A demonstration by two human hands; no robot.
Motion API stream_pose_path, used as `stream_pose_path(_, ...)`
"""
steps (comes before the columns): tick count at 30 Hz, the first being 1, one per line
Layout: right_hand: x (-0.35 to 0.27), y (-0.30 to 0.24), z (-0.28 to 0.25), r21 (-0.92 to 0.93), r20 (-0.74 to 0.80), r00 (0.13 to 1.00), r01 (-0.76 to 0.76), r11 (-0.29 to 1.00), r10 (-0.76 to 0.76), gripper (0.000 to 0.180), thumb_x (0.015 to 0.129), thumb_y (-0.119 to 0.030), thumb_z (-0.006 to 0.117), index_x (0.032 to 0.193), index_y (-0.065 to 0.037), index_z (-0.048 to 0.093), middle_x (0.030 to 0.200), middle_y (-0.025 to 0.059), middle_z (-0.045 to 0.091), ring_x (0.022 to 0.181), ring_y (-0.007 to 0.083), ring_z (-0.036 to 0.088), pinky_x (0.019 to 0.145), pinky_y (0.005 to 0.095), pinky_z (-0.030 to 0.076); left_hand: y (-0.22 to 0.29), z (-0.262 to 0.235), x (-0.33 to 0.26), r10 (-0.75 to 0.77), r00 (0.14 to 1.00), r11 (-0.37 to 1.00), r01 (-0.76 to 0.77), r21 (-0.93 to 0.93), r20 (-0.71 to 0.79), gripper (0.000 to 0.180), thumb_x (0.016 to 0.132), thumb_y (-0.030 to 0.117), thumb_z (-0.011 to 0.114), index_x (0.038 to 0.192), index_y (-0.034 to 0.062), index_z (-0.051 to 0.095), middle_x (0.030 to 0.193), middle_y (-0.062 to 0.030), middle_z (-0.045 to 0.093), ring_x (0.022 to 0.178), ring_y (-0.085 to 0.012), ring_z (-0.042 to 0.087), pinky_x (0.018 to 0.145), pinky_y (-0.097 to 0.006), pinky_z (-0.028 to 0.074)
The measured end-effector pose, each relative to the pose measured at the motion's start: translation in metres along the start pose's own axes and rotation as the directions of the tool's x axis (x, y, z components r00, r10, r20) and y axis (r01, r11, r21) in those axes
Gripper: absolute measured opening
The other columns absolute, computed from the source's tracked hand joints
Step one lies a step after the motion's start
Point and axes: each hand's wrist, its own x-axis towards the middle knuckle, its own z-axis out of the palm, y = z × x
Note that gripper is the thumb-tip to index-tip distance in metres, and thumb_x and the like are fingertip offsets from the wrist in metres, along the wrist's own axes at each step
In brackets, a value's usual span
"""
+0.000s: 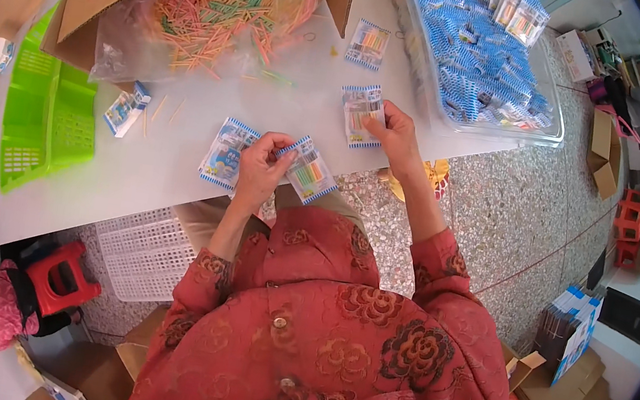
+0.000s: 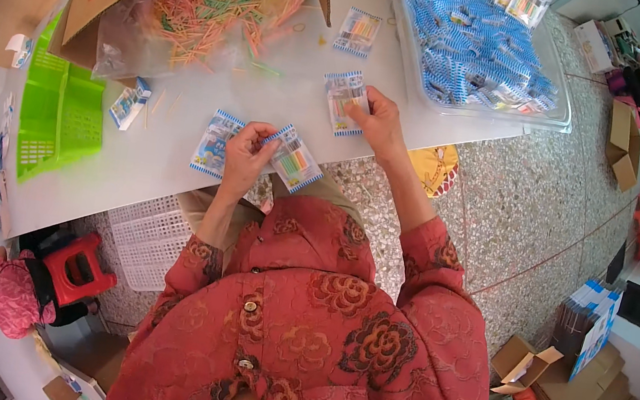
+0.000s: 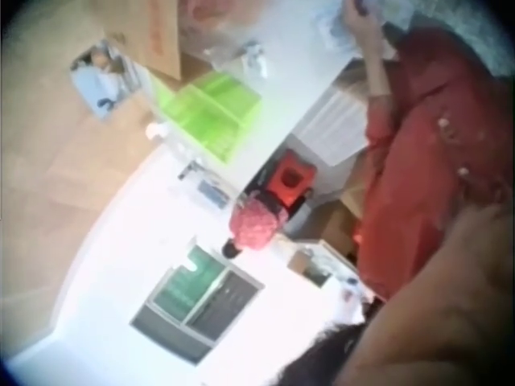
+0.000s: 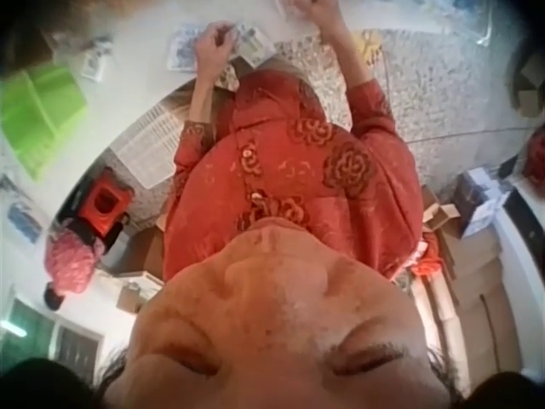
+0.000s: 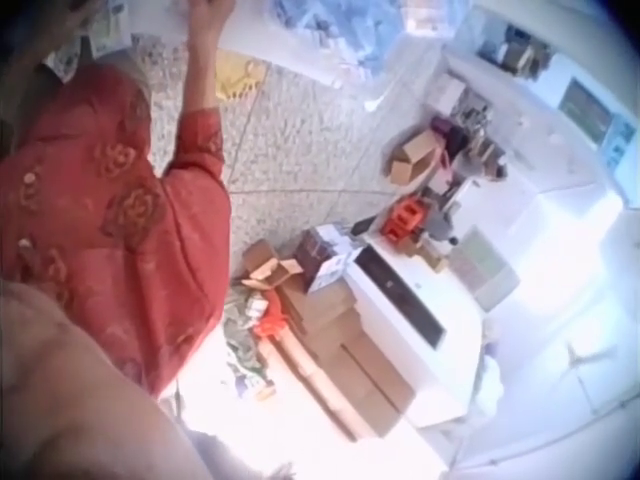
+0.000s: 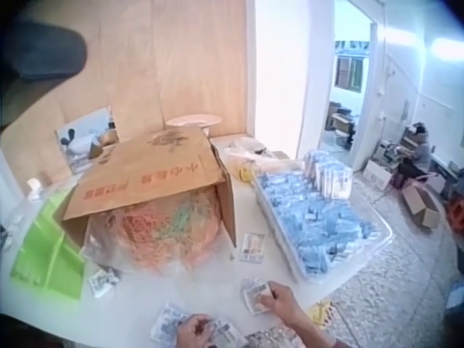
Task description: Packaging small wooden sticks into blue plastic bags and sealing them with rubber bands.
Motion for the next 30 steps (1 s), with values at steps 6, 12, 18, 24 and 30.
stream_pose_path(6,0.016,0.008,0.004,-0.143,0.013,1.0,-0.017,0.99,0.019,0.023,0.089,-0.01,0.057,0.111,-0.004,0.059,0.094,0.0004,0.064,0.083,0.0063,0.057,0.073,0.0245,0.046,-0.009,-0.009,-0.002,0.032,0.998,0.986,-0.022,0.166,-0.061,0.017,0.079,0.004,0.067,0.095,0.0026,0.062,0.079,-0.0038,0.063,0.066,-0.0084,0.055,0.061,-0.024,0.047)
stream_pose_path(12,0.037,0.018,-0.019,-0.284,-0.148,0.981,0.076,0.956,-0.122,0.032,0.088,-0.006,0.057,0.119,-0.001,0.052,0.108,0.0045,0.06,0.096,0.0106,0.056,0.084,0.0251,0.045,0.001,0.005,0.002,0.051,0.999,0.993,-0.049,0.11,-0.013,0.017,0.081,0.006,0.066,0.097,0.0035,0.062,0.08,-0.002,0.064,0.067,-0.0063,0.055,0.061,-0.024,0.047)
stream_pose_path(18,0.096,0.007,0.006,-0.571,-0.222,0.879,0.234,0.787,-0.422,0.057,0.082,-0.005,0.062,0.133,0.004,0.038,0.121,0.0141,0.054,0.107,0.0174,0.054,0.092,0.0291,0.043,-0.003,-0.006,-0.005,0.03,0.999,0.999,-0.029,0.019,-0.019,0.017,0.081,0.006,0.066,0.097,0.0018,0.062,0.082,-0.0021,0.065,0.071,-0.0067,0.057,0.064,-0.023,0.047)
stream_pose_path(24,0.089,0.003,-0.004,-0.353,-0.242,0.902,0.26,0.899,-0.357,0.055,0.08,-0.004,0.064,0.131,0.003,0.042,0.115,0.0114,0.058,0.101,0.0157,0.056,0.087,0.0273,0.044,0.001,-0.001,-0.003,0.056,0.998,0.998,-0.056,0.007,-0.003,0.017,0.079,0.004,0.066,0.096,0.0016,0.061,0.082,-0.0062,0.066,0.07,-0.01,0.059,0.062,-0.025,0.047)
stream_pose_path(30,0.079,0.032,-0.017,-0.689,-0.081,0.94,0.187,0.7,-0.331,0.052,0.08,0.0,0.062,0.128,0.003,0.044,0.106,0.0086,0.062,0.096,0.0127,0.057,0.082,0.0242,0.045,-0.007,-0.003,-0.003,0.022,1.0,0.998,-0.023,-0.066,-0.011,0.021,0.08,0.004,0.067,0.101,0.0025,0.061,0.087,0.0,0.063,0.08,-0.0053,0.057,0.069,-0.021,0.047)
